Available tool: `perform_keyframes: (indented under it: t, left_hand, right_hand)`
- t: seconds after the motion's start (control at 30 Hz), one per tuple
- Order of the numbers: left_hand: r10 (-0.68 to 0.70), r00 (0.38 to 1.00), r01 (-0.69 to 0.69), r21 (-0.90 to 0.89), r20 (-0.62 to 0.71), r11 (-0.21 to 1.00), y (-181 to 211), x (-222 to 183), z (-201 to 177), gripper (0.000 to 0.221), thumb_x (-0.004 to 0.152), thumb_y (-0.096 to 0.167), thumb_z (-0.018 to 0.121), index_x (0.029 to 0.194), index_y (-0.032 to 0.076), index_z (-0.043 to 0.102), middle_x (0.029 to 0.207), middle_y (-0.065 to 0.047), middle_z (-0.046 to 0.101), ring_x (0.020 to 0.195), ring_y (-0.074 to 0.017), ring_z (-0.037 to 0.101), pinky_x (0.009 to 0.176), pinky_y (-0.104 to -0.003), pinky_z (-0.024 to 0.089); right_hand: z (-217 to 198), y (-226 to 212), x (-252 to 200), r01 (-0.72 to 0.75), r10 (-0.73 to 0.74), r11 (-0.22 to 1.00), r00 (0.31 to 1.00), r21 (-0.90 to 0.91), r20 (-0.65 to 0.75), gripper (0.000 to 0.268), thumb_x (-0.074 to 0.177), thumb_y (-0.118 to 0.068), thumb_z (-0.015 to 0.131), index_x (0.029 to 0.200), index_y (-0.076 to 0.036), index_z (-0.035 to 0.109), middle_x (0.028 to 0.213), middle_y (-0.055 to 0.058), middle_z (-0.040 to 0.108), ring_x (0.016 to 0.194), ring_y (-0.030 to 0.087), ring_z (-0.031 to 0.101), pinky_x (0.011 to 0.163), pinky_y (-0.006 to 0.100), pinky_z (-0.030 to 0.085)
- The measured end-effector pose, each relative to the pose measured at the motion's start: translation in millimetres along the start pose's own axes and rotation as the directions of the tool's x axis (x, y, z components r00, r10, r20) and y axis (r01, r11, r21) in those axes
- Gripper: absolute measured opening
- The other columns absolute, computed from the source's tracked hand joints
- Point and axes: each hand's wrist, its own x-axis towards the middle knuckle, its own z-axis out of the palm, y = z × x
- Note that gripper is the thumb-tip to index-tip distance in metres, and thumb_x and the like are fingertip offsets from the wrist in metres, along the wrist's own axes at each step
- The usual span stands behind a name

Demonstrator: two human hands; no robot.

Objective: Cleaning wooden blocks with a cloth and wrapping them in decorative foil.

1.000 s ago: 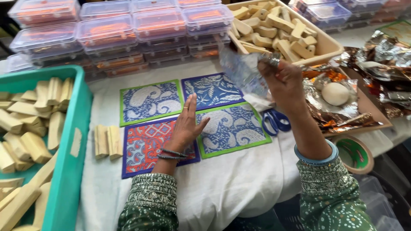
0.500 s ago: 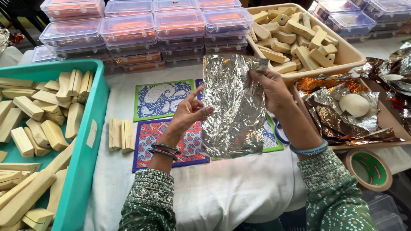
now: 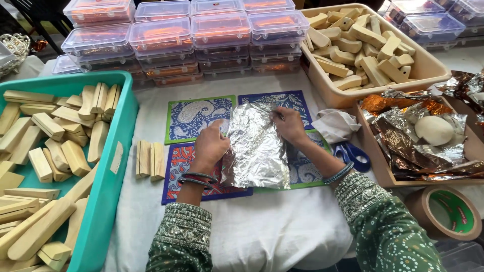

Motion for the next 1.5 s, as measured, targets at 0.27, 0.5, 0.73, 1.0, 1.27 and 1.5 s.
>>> perform_keyframes:
  t: [0.27,0.5,0.73,1.0,1.27,1.5]
  left_hand:
    - [0.546,0.788,-0.486,0.257,-0.285,0.835,37.1,-26.3,26.1,0.054,0.099,0.025,0.063,0.148,0.004,0.052,0.157,-0.011,0.045,0.143,-0.0279,0.047,0.118,-0.044,0.042]
    - [0.482,0.869,-0.481,0.418,0.111,0.771,25.4,-22.1,86.5,0.064,0.102,0.053,0.031,0.158,0.021,0.031,0.168,-0.004,0.019,0.155,-0.0220,0.015,0.123,-0.052,0.010]
    - [0.335,0.922,-0.387,0.387,0.197,0.837,36.6,-29.5,70.1,0.066,0.101,0.061,0.028,0.159,0.028,0.027,0.169,-0.007,0.014,0.155,-0.0285,0.010,0.123,-0.058,0.008]
    - [0.189,0.978,-0.210,0.373,0.092,0.904,33.7,-31.8,72.7,0.073,0.101,0.062,0.033,0.161,0.021,0.026,0.169,-0.009,0.013,0.157,-0.0275,0.007,0.123,-0.059,0.001]
    - [0.323,0.943,-0.326,0.385,0.076,0.863,35.2,-27.8,83.7,0.077,0.098,0.063,0.035,0.161,0.021,0.024,0.169,-0.008,0.015,0.156,-0.0260,0.007,0.124,-0.055,0.002]
    - [0.239,0.960,-0.278,0.391,0.147,0.877,40.9,-36.5,68.2,0.083,0.097,0.068,0.037,0.160,0.015,0.025,0.169,-0.016,0.014,0.156,-0.0332,0.006,0.123,-0.056,0.007]
  right_hand:
    - [2.3,-20.7,-11.9,0.191,-0.182,0.897,0.981,-0.398,0.062,0.020,0.101,-0.024,0.066,0.100,-0.006,0.074,0.085,0.012,0.075,0.073,0.025,0.073,0.073,0.043,0.056]
    - [-2.3,-27.6,-16.5,0.242,-0.233,0.901,0.970,-0.361,0.069,0.023,0.096,-0.022,0.069,0.112,-0.007,0.074,0.095,0.011,0.074,0.080,0.024,0.072,0.075,0.042,0.058]
    - [-13.3,-43.6,-31.5,0.466,-0.613,0.693,0.782,-0.550,-0.111,0.044,0.087,-0.012,0.073,0.128,0.001,0.064,0.116,0.016,0.062,0.104,0.031,0.060,0.086,0.041,0.054]
    - [5.6,-26.6,-35.3,0.523,-0.405,0.666,0.852,-0.531,0.330,0.034,0.104,-0.028,0.057,0.131,-0.008,0.064,0.143,0.007,0.057,0.136,0.024,0.049,0.106,0.045,0.043]
    - [-0.4,-14.2,-23.9,0.476,-0.222,0.705,0.852,-0.525,0.474,0.055,0.105,-0.042,0.044,0.151,-0.014,0.048,0.162,0.007,0.038,0.149,0.025,0.032,0.117,0.056,0.022]
    - [-5.6,-35.7,-26.3,0.530,-0.399,0.756,0.838,-0.384,0.371,0.040,0.095,-0.033,0.068,0.125,-0.006,0.069,0.146,0.013,0.059,0.127,0.032,0.059,0.106,0.047,0.049]
